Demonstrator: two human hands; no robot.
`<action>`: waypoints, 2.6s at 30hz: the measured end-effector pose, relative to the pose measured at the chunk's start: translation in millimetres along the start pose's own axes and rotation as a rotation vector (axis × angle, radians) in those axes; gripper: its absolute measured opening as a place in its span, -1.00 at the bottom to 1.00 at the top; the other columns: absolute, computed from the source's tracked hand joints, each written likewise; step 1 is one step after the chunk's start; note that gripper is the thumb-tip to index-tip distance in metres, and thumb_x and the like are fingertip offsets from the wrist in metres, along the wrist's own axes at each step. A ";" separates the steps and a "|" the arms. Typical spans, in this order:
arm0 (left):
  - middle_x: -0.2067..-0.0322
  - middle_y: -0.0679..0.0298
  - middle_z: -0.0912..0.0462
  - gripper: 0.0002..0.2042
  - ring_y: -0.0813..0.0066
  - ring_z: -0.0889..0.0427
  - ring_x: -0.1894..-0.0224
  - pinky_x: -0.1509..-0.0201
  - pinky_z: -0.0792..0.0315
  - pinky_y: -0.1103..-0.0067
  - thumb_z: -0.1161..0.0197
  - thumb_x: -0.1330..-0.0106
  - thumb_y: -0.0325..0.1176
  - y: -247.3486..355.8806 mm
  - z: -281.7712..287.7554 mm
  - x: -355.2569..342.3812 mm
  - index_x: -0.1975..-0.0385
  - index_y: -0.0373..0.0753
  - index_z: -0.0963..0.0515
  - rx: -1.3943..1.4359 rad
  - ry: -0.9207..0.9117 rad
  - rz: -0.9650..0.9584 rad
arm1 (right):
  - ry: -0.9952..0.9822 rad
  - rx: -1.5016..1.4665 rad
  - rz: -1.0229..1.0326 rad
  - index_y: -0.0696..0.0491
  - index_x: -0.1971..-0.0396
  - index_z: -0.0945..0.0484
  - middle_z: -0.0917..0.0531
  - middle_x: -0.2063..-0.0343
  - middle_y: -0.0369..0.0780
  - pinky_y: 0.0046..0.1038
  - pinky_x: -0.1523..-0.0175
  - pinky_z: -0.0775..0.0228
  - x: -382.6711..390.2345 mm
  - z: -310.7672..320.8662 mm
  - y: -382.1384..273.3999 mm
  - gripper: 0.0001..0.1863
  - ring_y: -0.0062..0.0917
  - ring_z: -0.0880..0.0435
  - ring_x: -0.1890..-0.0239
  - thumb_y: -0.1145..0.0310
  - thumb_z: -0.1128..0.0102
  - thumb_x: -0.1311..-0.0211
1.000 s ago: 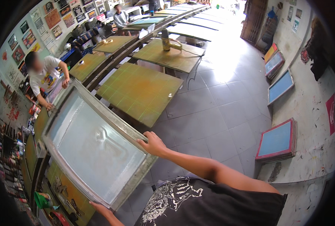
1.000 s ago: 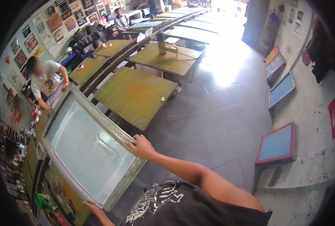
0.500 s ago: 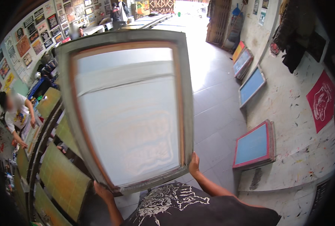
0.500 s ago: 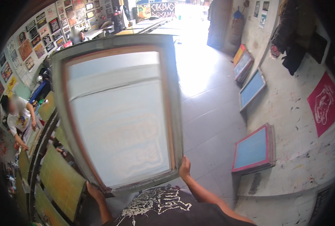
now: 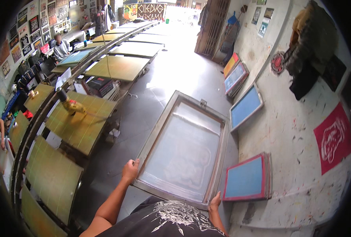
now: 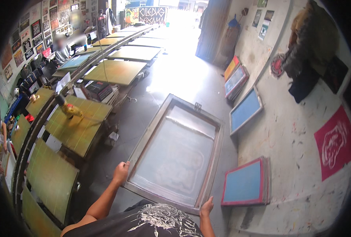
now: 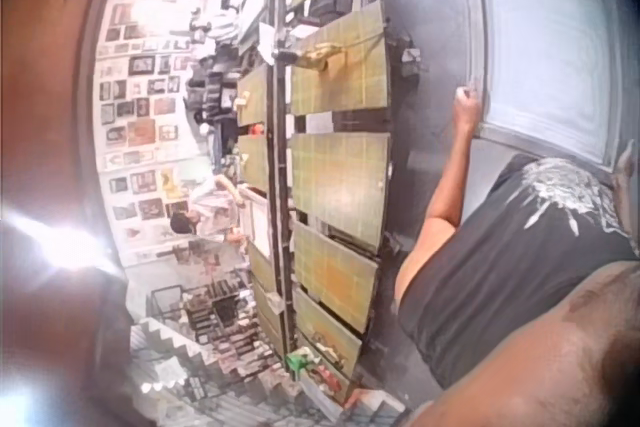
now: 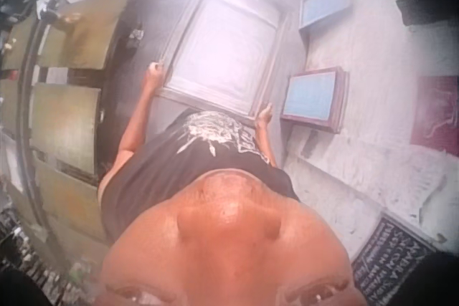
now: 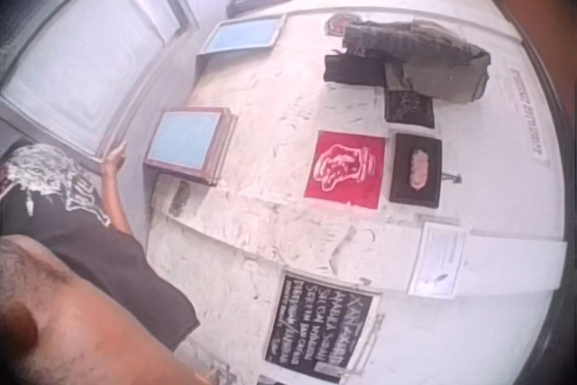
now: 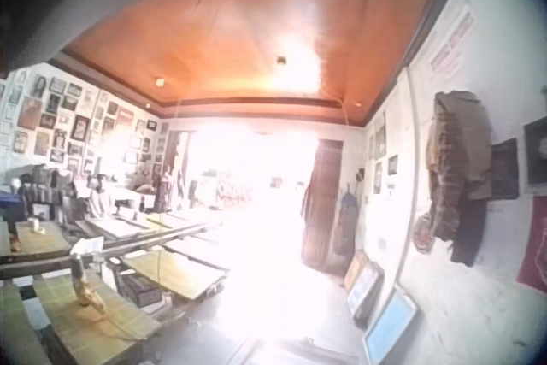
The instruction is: The person cleans a screen-printing frame by hand, walks between stations, and gathers small metal components from a container.
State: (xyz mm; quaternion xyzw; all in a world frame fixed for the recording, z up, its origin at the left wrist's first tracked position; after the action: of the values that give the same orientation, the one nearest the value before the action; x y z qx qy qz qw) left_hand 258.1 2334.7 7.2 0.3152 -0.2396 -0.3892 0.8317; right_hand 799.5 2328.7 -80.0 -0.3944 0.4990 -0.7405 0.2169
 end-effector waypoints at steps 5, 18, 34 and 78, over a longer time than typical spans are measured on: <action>0.35 -0.11 -0.63 -0.43 -0.10 -0.60 0.20 0.13 -0.42 0.24 0.02 -0.34 0.16 59.5 -83.8 -128.7 0.34 -0.36 -0.54 0.131 -0.091 0.055 | 0.068 0.045 0.277 0.39 -0.05 -0.43 -0.54 -0.03 -0.03 -0.38 -0.21 -0.23 -125.8 -31.3 -81.8 -0.36 -0.33 -0.48 -0.07 0.01 0.16 -0.44; 0.49 0.03 -0.55 -0.45 0.12 -0.55 0.35 0.19 -0.39 0.32 0.08 -0.40 0.14 227.9 -125.3 -380.6 0.35 -0.36 -0.46 0.414 0.072 0.079 | -0.277 0.213 0.419 0.38 -0.05 -0.42 -0.57 0.01 0.00 -0.42 -0.21 -0.22 -394.7 -326.8 -293.3 -0.36 -0.33 -0.50 -0.05 0.00 0.26 -0.49; 0.46 0.31 -0.25 -0.51 0.54 -0.23 0.39 0.26 -0.30 0.54 0.12 -0.47 0.08 290.2 -106.4 -631.7 0.39 -0.32 -0.31 1.098 0.762 0.295 | -0.918 0.632 0.889 0.16 0.58 -0.38 -0.32 0.60 -0.34 -0.40 0.36 -0.12 -516.5 -1008.9 -620.6 -0.36 -0.63 -0.18 0.46 -0.12 0.26 -0.47; 0.14 -0.15 -0.61 -0.40 -0.22 -0.54 0.02 -0.15 -0.19 -0.05 0.08 -0.35 0.15 361.0 -77.7 -1138.4 0.06 -0.39 -0.42 -0.039 0.995 0.990 | -1.362 0.835 0.966 0.24 0.53 -0.53 -0.56 0.61 -0.01 -0.19 0.26 -0.33 -563.7 -1744.5 -696.1 -0.24 -0.18 -0.58 0.43 -0.25 0.26 -0.34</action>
State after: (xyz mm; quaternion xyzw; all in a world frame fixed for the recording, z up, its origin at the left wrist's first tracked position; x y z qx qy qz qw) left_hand -175.4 3449.9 36.1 0.2950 0.0611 0.2215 0.9275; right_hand -211.4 4006.5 13.4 -0.3834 0.0675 -0.2987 0.8713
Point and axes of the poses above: each hand's wrist, its own x-axis away from the middle knuckle, its own z-axis out of the back of the hand, y = z × x, the point moved 9 cm from there along -x, towards the middle knuckle
